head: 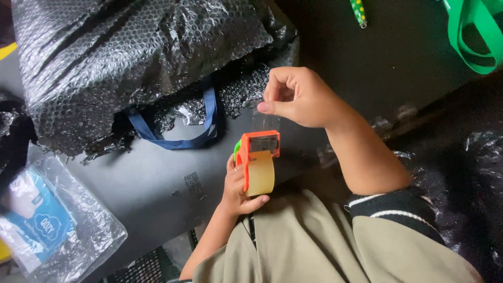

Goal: The person wraps a blue tote bag in black bubble wrap on a table. They fold the bubble wrap around the bag, smooth the edges, and secure the package using a tape dispenser and clear packing tape.

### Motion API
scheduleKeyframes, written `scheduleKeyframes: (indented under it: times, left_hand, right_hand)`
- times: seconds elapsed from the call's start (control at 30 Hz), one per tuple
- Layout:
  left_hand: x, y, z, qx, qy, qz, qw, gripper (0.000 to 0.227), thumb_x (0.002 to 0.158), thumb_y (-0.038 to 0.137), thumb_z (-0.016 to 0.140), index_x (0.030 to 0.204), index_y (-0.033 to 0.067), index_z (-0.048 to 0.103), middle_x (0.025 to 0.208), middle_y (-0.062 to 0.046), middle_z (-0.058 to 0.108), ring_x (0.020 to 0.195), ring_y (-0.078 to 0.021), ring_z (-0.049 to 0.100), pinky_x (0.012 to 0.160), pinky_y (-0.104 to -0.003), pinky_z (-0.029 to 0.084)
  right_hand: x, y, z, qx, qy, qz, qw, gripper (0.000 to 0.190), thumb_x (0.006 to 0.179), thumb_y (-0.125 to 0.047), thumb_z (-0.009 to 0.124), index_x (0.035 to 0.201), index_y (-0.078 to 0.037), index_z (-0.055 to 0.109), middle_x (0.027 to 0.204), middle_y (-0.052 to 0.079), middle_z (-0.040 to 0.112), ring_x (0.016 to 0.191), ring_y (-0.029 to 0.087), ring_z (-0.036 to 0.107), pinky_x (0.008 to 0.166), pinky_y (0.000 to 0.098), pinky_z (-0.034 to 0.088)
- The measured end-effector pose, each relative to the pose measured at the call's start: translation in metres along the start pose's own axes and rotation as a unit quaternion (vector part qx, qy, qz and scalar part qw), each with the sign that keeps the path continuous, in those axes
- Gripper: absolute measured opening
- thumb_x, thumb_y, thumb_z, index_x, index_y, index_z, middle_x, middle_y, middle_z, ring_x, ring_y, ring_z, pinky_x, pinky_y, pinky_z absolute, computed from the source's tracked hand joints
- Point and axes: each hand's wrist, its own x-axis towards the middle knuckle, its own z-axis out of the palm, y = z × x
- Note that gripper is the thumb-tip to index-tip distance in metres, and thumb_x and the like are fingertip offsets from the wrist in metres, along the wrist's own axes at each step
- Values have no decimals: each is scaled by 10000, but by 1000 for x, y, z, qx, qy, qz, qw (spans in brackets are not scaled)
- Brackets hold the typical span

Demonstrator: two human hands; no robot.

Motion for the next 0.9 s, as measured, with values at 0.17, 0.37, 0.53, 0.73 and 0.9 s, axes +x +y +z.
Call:
scheduleKeyframes:
  times: [0.17, 0.37, 0.53, 0.73, 0.9]
  left_hand:
    - [6, 2, -1, -28, 18, 9, 999, 331, 823, 481, 794, 801, 153, 755, 1054, -95, 771, 1121, -297, 686, 1164, -575, 234]
    - [-4, -9, -1, -21, 33, -3, 999, 350, 679, 457, 921, 770, 148, 784, 1001, -95, 782, 1088, -343, 686, 1142, -623, 261]
    - [2, -2, 1, -38, 42, 8, 998, 319, 736, 388, 914, 793, 108, 772, 1008, -131, 777, 1088, -372, 686, 1126, -648, 271]
    - [2, 0, 1, -34, 39, 27, 998, 295, 759, 342, 912, 826, 96, 763, 1017, -130, 778, 1087, -354, 698, 1125, -659, 272]
    - [-17, -14, 13, 3, 36, 46, 998, 350, 713, 379, 936, 840, 102, 765, 977, -126, 779, 1057, -371, 715, 1096, -707, 285]
  right_hand:
    - [22, 26, 4, 37, -39, 27, 998, 193, 853, -43, 815, 782, -38, 636, 744, 69, 712, 646, 110, 649, 594, 235, 519]
    - [32, 76, 29, 109, -96, 93, 985, 183, 813, -37, 825, 771, -26, 647, 693, 78, 714, 590, 96, 635, 534, 198, 491]
    - [19, 97, 29, 131, -86, 126, 980, 170, 819, -42, 821, 781, -17, 658, 701, 86, 715, 594, 89, 632, 534, 194, 495]
    - [4, 93, 25, 136, -56, 144, 979, 157, 828, -49, 818, 802, -10, 669, 720, 80, 714, 604, 74, 630, 545, 182, 515]
    - [-6, 92, 18, 99, -30, 122, 987, 174, 830, -71, 837, 804, -5, 679, 695, 82, 702, 601, 82, 636, 547, 184, 520]
